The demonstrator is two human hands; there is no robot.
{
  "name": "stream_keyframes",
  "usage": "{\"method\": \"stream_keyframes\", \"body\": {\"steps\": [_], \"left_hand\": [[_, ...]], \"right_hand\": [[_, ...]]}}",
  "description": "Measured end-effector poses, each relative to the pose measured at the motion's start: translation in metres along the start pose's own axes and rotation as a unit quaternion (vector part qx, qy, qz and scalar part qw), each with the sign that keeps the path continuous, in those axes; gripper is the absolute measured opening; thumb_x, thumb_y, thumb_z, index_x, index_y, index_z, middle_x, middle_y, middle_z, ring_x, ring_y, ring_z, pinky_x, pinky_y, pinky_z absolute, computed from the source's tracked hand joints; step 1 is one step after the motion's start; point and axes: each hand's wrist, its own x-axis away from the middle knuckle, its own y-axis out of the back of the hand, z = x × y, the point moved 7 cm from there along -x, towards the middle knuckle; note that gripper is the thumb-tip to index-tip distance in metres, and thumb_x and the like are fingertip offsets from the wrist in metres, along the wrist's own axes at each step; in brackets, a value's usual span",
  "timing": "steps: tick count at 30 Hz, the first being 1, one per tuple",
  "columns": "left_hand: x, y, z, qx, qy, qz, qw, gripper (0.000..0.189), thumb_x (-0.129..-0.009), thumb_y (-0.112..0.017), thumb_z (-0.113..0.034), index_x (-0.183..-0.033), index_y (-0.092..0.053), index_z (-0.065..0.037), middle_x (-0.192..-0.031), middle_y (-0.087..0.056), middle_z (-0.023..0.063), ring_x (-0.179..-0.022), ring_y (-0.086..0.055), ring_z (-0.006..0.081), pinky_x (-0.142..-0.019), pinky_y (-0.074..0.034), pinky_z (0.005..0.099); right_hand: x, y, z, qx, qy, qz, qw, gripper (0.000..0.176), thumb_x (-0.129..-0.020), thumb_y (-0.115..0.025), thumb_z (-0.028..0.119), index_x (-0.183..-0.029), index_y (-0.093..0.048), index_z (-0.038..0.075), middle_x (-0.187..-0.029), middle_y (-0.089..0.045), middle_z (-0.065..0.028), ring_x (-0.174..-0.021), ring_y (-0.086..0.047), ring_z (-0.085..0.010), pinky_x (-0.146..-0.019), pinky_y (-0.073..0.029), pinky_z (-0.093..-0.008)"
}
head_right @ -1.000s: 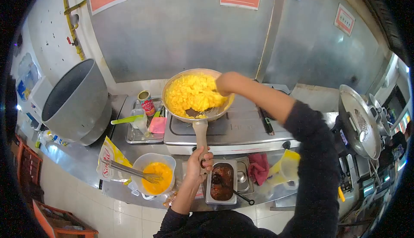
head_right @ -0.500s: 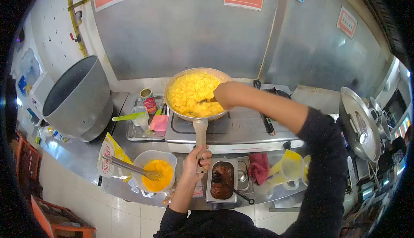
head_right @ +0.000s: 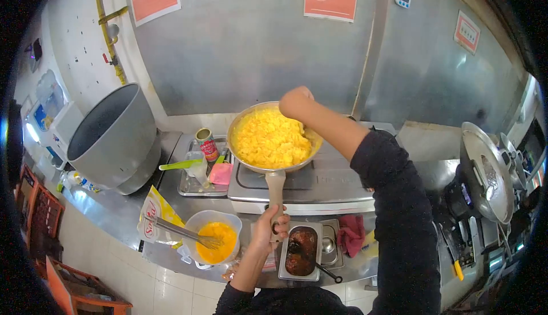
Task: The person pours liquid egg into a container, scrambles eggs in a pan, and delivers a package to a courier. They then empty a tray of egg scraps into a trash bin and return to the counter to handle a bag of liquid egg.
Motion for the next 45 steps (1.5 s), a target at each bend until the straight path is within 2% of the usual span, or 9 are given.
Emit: {"method": "stream_keyframes", "body": {"steps": [11, 21, 26, 29, 32, 36, 39, 41, 45], "left_hand": [[0.003, 0.001, -0.002, -0.030, 0.045, 0.014, 0.998, 0.019, -0.079, -0.043, -0.028, -0.084, -0.036, -0.011, -0.057, -0.035, -0.0020, -0.042, -0.030, 0.0058, -0.038, -0.030, 0.0212], [-0.001, 0.010, 0.003, -0.093, -0.015, -0.120, 0.988, 0.031, -0.072, -0.050, -0.038, -0.083, -0.041, -0.011, -0.062, -0.041, 0.0013, -0.043, -0.037, 0.0093, -0.037, -0.034, 0.0227], [-0.036, 0.029, 0.019, -0.121, -0.039, -0.016, 0.992, 0.037, -0.075, -0.044, -0.042, -0.097, -0.036, -0.014, -0.062, -0.043, 0.0013, -0.040, -0.037, 0.0074, -0.033, -0.035, 0.0210], [-0.028, 0.020, 0.014, -0.108, -0.031, 0.011, 0.994, 0.011, -0.071, -0.042, -0.020, -0.067, -0.040, -0.009, -0.046, -0.034, 0.0036, -0.034, -0.031, 0.0116, -0.032, -0.029, 0.0261], [-0.029, 0.015, 0.016, -0.091, -0.027, 0.044, 0.994, 0.010, -0.072, -0.040, -0.017, -0.065, -0.039, -0.010, -0.045, -0.031, 0.0018, -0.031, -0.026, 0.0099, -0.031, -0.027, 0.0248], [-0.015, 0.015, 0.013, -0.121, -0.014, -0.031, 0.992, 0.026, -0.076, -0.043, -0.033, -0.090, -0.037, -0.012, -0.056, -0.039, 0.0004, -0.039, -0.038, 0.0072, -0.031, -0.036, 0.0211], [-0.021, 0.024, 0.016, -0.153, -0.020, -0.018, 0.988, 0.036, -0.076, -0.042, -0.042, -0.097, -0.035, -0.014, -0.064, -0.042, 0.0020, -0.043, -0.038, 0.0084, -0.032, -0.034, 0.0199], [-0.004, 0.015, 0.007, -0.129, 0.014, -0.079, 0.988, 0.031, -0.077, -0.044, -0.038, -0.093, -0.034, -0.013, -0.064, -0.039, 0.0012, -0.043, -0.035, 0.0069, -0.034, -0.034, 0.0199], [-0.006, 0.007, 0.004, -0.048, 0.046, 0.022, 0.998, 0.019, -0.078, -0.044, -0.030, -0.079, -0.034, -0.014, -0.057, -0.036, -0.0015, -0.039, -0.032, 0.0054, -0.032, -0.031, 0.0210]], "right_hand": [[0.056, -0.039, 0.000, 0.091, 0.297, -0.352, 0.883, 0.013, -0.068, -0.050, 0.017, -0.063, -0.056, 0.007, -0.058, -0.055, -0.0090, -0.050, -0.055, -0.0222, -0.043, -0.043, -0.0321], [0.038, -0.024, -0.043, 0.064, -0.015, -0.191, 0.979, 0.013, -0.068, -0.050, 0.017, -0.066, -0.061, 0.010, -0.066, -0.058, -0.0071, -0.062, -0.057, -0.0196, -0.051, -0.045, -0.0295], [-0.069, -0.096, -0.040, 0.009, 0.076, -0.305, 0.949, 0.016, -0.067, -0.053, 0.017, -0.077, -0.057, 0.005, -0.063, -0.054, -0.0117, -0.060, -0.054, -0.0254, -0.052, -0.043, -0.0337], [-0.100, -0.105, -0.062, -0.001, 0.166, -0.382, 0.909, 0.016, -0.065, -0.054, 0.015, -0.077, -0.052, 0.005, -0.057, -0.050, -0.0113, -0.049, -0.048, -0.0282, -0.048, -0.038, -0.0377], [-0.132, -0.097, -0.056, -0.031, 0.227, -0.295, 0.927, 0.022, -0.062, -0.057, 0.012, -0.082, -0.050, 0.006, -0.062, -0.050, -0.0116, -0.058, -0.049, -0.0273, -0.054, -0.037, -0.0365], [-0.028, -0.005, -0.004, -0.022, 0.361, -0.575, 0.734, 0.023, -0.061, -0.048, 0.008, -0.084, -0.051, 0.007, -0.072, -0.043, -0.0115, -0.072, -0.043, -0.0262, -0.064, -0.033, -0.0369], [0.026, 0.018, 0.005, 0.026, 0.410, -0.537, 0.737, 0.023, -0.063, -0.045, 0.008, -0.084, -0.051, 0.013, -0.077, -0.043, -0.0081, -0.076, -0.043, -0.0234, -0.074, -0.031, -0.0359], [0.028, 0.013, -0.016, 0.084, 0.351, -0.313, 0.878, 0.026, -0.068, -0.049, 0.013, -0.092, -0.054, 0.021, -0.067, -0.050, -0.0078, -0.064, -0.051, -0.0218, -0.055, -0.038, -0.0351], [0.084, 0.026, -0.075, 0.023, 0.290, -0.151, 0.945, 0.033, -0.068, -0.054, 0.026, -0.101, -0.052, 0.022, -0.067, -0.055, -0.0092, -0.058, -0.052, -0.0270, -0.052, -0.039, -0.0365]]}}
